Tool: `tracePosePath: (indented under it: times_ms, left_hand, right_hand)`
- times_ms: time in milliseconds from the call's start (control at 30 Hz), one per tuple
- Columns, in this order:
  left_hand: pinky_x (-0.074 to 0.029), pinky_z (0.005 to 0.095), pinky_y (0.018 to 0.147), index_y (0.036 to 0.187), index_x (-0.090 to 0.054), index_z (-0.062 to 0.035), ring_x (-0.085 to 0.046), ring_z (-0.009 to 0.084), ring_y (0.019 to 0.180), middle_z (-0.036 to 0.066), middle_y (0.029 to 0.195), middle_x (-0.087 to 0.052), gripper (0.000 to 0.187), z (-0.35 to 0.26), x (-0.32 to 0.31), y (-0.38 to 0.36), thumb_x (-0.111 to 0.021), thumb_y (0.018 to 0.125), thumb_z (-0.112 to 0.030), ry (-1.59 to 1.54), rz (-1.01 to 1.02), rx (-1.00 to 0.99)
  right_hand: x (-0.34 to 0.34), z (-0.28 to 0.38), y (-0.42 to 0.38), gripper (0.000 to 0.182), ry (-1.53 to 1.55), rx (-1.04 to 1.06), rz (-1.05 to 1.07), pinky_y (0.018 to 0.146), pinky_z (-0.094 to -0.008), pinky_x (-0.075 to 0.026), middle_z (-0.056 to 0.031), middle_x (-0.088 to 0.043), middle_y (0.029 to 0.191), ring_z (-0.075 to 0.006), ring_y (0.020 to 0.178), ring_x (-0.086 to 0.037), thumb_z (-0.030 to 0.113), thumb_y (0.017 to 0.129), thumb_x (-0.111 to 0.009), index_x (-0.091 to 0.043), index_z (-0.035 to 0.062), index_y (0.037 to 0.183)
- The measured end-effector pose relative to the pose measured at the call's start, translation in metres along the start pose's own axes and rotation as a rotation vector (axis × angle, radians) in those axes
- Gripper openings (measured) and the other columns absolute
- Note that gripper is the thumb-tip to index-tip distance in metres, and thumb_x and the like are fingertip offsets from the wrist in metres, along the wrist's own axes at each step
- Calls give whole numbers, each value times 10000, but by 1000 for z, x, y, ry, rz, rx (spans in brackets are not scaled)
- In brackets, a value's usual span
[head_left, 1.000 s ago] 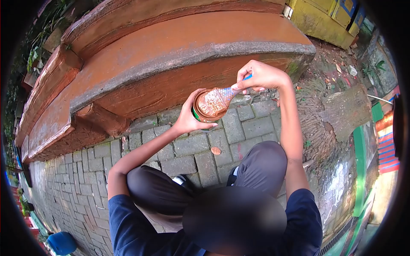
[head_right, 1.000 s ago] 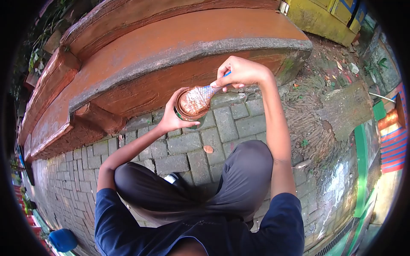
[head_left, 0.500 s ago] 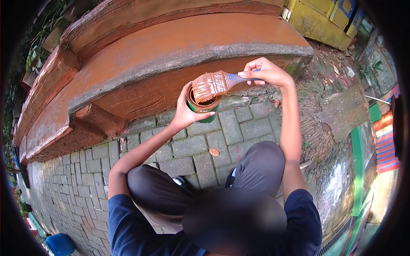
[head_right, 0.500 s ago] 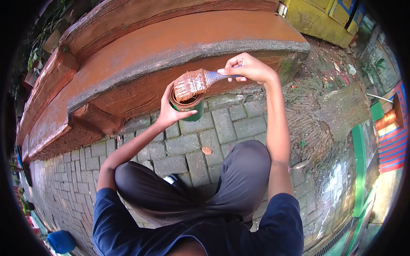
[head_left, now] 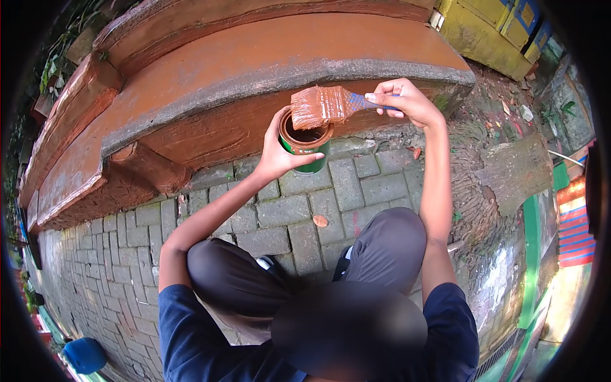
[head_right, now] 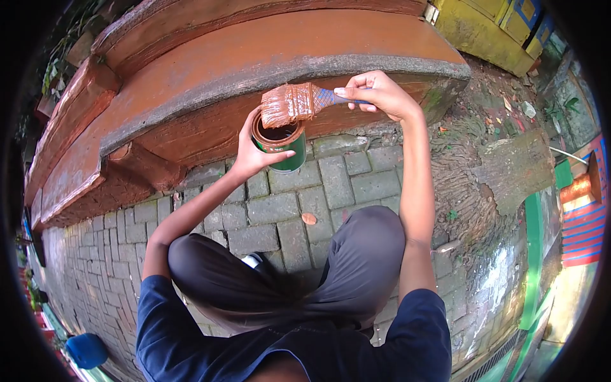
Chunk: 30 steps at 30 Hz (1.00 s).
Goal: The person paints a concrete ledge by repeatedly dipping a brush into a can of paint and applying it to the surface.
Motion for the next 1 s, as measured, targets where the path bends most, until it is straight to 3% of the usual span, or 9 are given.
tracePosePath:
  times_ms: [200,433,1000]
  left_hand:
    - [-429,384,1061,1321,-398,16,-546,222,1192,148,1260,-553,947,3,9,12,-930,573,-213,-25,-44,51]
    - [-446,380,1042,1289,-422,3,-560,214,1166,135,1228,-571,878,9,15,11,-920,595,-198,-66,-158,77]
    - [-434,384,1054,1321,-379,10,-545,224,1187,146,1248,-550,972,13,18,7,-935,566,-244,-40,-139,85]
  right_hand:
    - [10,6,-5,275,26,39,-111,416,-159,-231,33,-590,694,32,454,-356,304,901,-697,-623,76,766]
    - [12,3,-4,259,15,38,-141,420,-168,-222,33,-587,702,27,461,-358,310,905,-688,-626,79,805]
    - [6,2,0,258,24,25,-166,417,-162,-224,25,-589,730,30,460,-360,320,891,-707,-622,86,823]
Point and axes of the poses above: each hand's wrist, its own y-axis towards the middle knuckle, its own x-axis out of the back of the hand, z = x × y, the point moved 8 cm from there along y, towards the middle knuckle
